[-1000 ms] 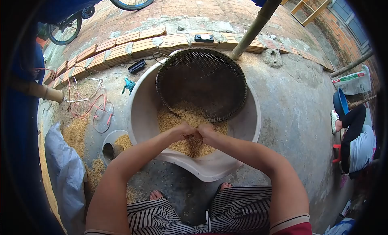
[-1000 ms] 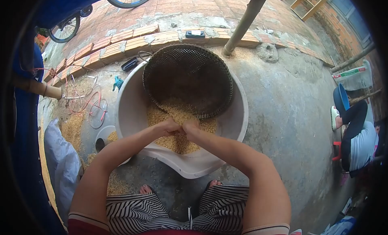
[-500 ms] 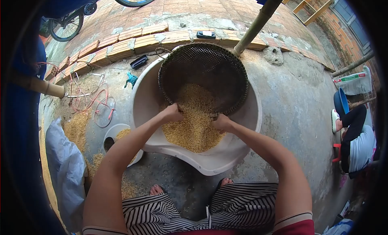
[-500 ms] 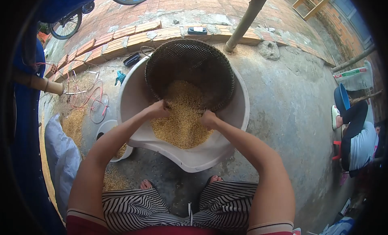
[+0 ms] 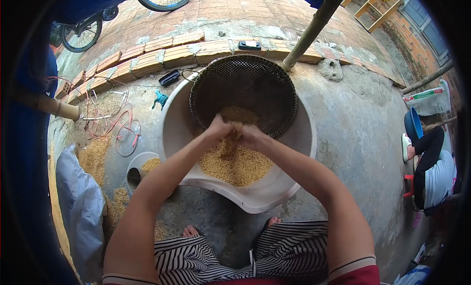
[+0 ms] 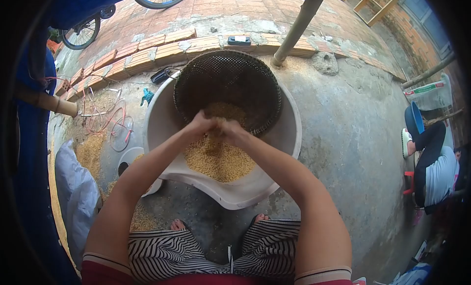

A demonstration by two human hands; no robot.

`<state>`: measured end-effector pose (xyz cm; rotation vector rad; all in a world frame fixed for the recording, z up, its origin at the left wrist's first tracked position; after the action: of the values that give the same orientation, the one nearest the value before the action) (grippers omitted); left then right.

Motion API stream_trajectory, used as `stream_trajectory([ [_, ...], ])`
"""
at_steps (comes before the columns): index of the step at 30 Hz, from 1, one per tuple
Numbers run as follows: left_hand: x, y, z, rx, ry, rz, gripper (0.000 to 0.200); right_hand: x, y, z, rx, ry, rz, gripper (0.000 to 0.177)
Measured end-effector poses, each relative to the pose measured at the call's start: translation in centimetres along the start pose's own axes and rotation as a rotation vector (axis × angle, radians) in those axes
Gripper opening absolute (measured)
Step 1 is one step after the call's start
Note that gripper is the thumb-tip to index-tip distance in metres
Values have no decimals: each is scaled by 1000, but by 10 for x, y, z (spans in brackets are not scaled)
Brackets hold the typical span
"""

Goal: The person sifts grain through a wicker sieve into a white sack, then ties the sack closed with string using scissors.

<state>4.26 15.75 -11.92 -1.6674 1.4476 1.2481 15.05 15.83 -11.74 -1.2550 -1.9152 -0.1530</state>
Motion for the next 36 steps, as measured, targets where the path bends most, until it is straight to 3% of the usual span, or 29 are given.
stream_trajectory([
  [1, -27, 7, -6, -22, 5, -180, 49, 23, 17, -4, -166, 68, 28, 19],
  [2, -35, 15, -6, -8, 63, -80, 50, 40, 32, -14, -330, 136, 55, 21],
  [3, -35, 28, -6, 4, 118, 23, 51, 38, 44, -15, -329, 135, 53, 21],
  [4, -25, 39, -2, 1, 115, 23, 51, 25, 53, -13, -261, 3, -188, 25],
  [5, -3, 33, -4, 180, 178, 284, 52, 8, 62, -12, -192, -133, -428, 30],
  [6, 20, 24, -11, 361, 242, 544, 53, 2, 67, -17, -194, -135, -429, 30],
  [8, 40, 7, -41, 500, 273, 821, 63, -31, 70, -32, -86, -290, -868, 39],
  [12, 46, -28, -63, 520, 266, 1050, 76, -55, 56, -16, -230, -73, -1067, 57],
  [13, 45, -38, -63, 523, 262, 1048, 81, -58, 48, -11, -230, -70, -1067, 57],
  [15, 50, -44, -58, 523, 255, 1048, 85, -83, 25, -3, -43, -231, -859, 58],
  [16, 61, -53, -52, 557, 252, 863, 84, -68, 8, -27, -65, -213, -626, 41],
  [17, 66, -60, -49, 588, 249, 679, 82, -55, 2, -40, -65, -213, -626, 41],
  [19, 35, -54, -44, 545, 227, 504, 80, -31, 0, -46, -69, -262, -334, 29],
  [21, -12, -39, -36, 390, 112, 236, 72, -6, 14, -25, 54, -170, -223, 30],
  [23, -41, -24, -20, 282, 5, 147, 68, 44, 52, 22, 57, 669, -557, 27],
  [24, -52, -3, -7, 100, -79, 157, 68, 58, 48, 7, 53, 674, -560, 27],
  [25, -58, 18, -1, -83, -159, 165, 68, 60, 63, -6, -155, 353, -389, 27],
  [26, -49, 25, 3, -85, -163, 167, 68, 44, 78, -21, -351, 31, -210, 27],
  [28, -10, 17, 3, 144, 31, 730, 66, 3, 77, -26, -110, -226, -579, 31],
  [30, 38, -2, -32, 474, 290, 858, 67, -44, 81, -35, -33, -429, -788, 39],
  [32, 47, -16, -52, 407, 53, 841, 55, -65, 70, -37, -30, -346, -852, 42],
  [35, 37, -36, -54, 467, 113, 1002, 61, -58, 33, -27, 17, -171, -858, 46],
  [36, 22, -40, -50, 406, -13, 896, 60, -53, 19, -26, 61, -94, -799, 48],
])
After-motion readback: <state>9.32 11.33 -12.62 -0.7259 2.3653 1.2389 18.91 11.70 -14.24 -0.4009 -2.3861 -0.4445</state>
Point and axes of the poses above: each hand's wrist, its own z-axis towards the middle knuckle, its own y-axis out of the back of the hand, x = y × z, the point moved 9 cm from there along z, towards the middle knuckle
